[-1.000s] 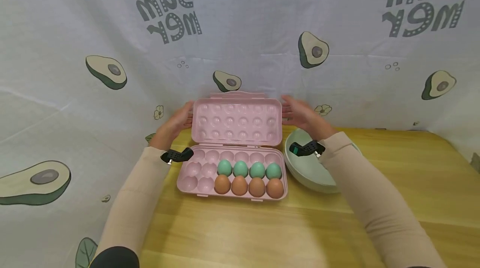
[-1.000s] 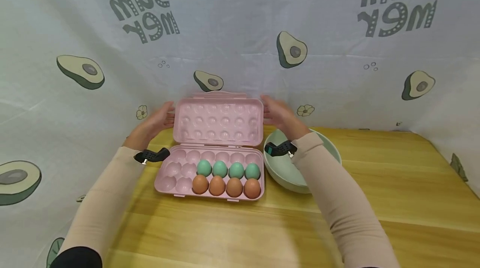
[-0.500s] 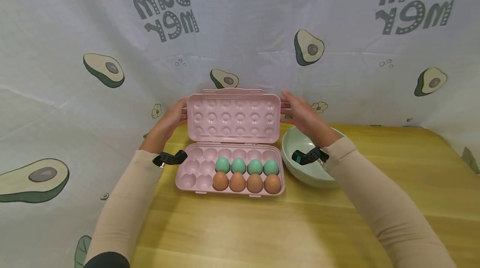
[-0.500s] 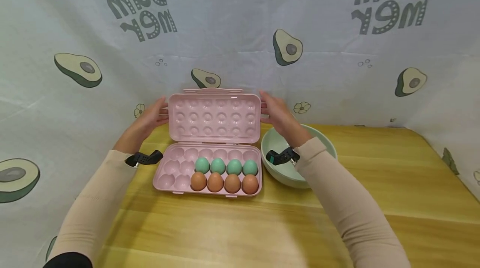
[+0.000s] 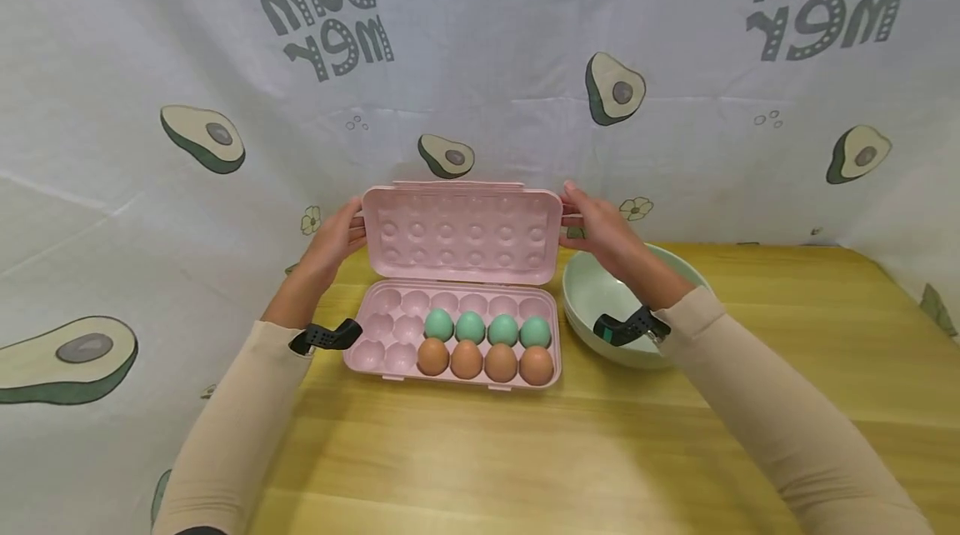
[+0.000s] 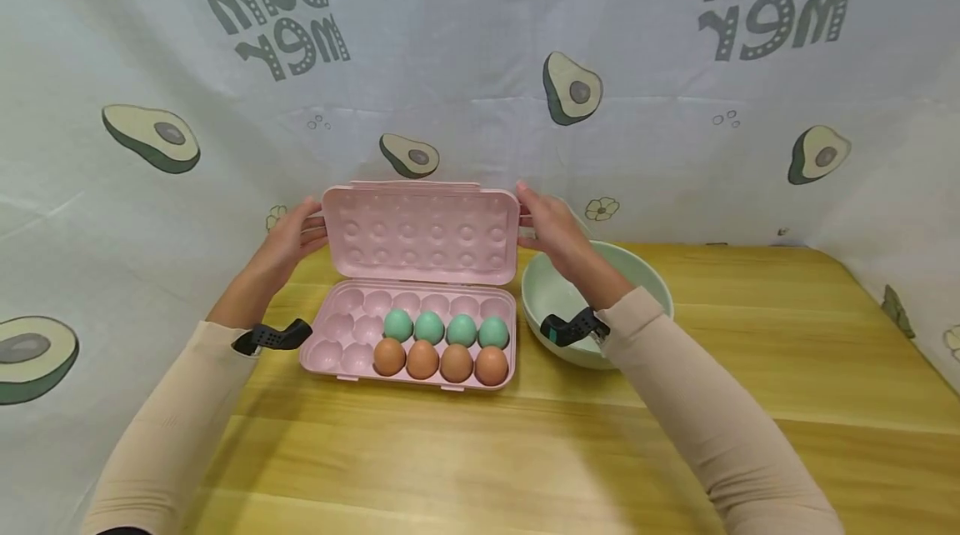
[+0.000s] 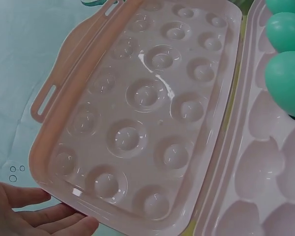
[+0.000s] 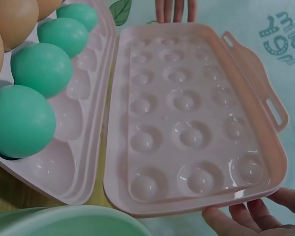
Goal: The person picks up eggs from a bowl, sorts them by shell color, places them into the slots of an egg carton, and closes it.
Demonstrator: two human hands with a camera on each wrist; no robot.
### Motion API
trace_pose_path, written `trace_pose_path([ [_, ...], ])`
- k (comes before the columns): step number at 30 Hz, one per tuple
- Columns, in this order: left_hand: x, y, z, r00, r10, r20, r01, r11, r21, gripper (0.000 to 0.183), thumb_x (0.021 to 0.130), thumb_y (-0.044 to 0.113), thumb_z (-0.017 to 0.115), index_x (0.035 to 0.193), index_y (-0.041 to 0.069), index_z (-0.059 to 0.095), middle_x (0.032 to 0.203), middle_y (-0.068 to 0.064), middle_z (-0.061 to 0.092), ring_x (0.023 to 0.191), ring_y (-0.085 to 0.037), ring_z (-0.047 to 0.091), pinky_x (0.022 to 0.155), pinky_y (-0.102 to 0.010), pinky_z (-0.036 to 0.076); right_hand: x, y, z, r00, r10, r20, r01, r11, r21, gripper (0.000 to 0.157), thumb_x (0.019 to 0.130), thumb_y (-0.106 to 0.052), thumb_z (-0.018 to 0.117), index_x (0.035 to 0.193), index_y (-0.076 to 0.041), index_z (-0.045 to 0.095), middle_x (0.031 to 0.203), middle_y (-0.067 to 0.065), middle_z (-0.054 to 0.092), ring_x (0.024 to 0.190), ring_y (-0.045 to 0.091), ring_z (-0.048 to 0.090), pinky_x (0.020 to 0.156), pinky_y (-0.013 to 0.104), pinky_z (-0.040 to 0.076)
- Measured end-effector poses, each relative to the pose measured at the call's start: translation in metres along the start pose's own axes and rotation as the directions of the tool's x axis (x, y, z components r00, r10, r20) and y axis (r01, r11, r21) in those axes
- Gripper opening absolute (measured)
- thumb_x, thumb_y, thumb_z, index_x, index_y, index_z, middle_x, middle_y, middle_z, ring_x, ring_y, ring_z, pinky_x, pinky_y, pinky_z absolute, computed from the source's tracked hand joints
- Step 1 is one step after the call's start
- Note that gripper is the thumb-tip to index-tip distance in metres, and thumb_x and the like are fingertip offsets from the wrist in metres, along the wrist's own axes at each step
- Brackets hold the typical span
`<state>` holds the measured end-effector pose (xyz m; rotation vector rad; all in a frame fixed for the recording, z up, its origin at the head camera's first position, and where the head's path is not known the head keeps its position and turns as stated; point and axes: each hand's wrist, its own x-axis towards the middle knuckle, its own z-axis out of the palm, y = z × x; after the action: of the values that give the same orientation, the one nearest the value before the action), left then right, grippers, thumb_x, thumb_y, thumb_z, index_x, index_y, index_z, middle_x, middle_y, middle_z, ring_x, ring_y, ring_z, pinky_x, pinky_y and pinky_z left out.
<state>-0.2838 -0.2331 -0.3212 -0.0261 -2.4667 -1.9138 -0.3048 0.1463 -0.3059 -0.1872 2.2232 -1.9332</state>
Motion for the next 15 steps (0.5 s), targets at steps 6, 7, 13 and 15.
trace_pose_path([
  [6,-0.013,-0.002,0.004,0.996,0.087,-0.003,-0.087,0.993,-0.079,0.069,0.103,0.046,0.033,0.151,-0.002,0.022,0.146,-0.029,0.033,0.136,-0.038,0.036,0.114,-0.043,0.029,-0.008,0.000,-0.001,0.999,-0.051,-0.012,0.051,0.999,-0.005,0.075,0.095,-0.060,0.041,0.142,-0.002,0.040,0.139,0.016,0.042,0.127,0.032,0.044,0.102,0.049,0.044],
  [7,-0.015,-0.003,0.004,0.995,0.102,-0.009,-0.103,0.991,-0.090,0.067,0.103,0.044,0.033,0.150,-0.003,0.023,0.146,-0.030,0.033,0.136,-0.038,0.036,0.114,-0.043,0.029,-0.009,0.001,0.000,0.998,-0.064,-0.011,0.064,0.998,0.000,0.074,0.096,-0.059,0.041,0.141,-0.001,0.041,0.138,0.016,0.042,0.127,0.032,0.044,0.102,0.049,0.043],
  [13,-0.027,-0.014,0.003,0.982,0.187,-0.030,-0.189,0.973,-0.136,0.060,0.104,0.038,0.034,0.146,-0.006,0.028,0.144,-0.028,0.036,0.133,-0.041,0.038,0.114,-0.046,0.028,-0.017,0.006,0.000,0.987,-0.160,0.024,0.159,0.986,0.041,0.071,0.098,-0.055,0.040,0.141,0.002,0.042,0.138,0.018,0.042,0.126,0.037,0.043,0.104,0.054,0.040],
  [15,-0.032,-0.016,0.003,0.980,0.195,-0.038,-0.199,0.971,-0.131,0.059,0.104,0.037,0.034,0.142,-0.007,0.029,0.144,-0.027,0.037,0.132,-0.041,0.039,0.113,-0.045,0.030,-0.021,0.008,0.000,0.980,-0.194,0.041,0.193,0.981,0.030,0.069,0.100,-0.053,0.039,0.142,0.002,0.041,0.139,0.019,0.041,0.127,0.037,0.042,0.104,0.054,0.039],
])
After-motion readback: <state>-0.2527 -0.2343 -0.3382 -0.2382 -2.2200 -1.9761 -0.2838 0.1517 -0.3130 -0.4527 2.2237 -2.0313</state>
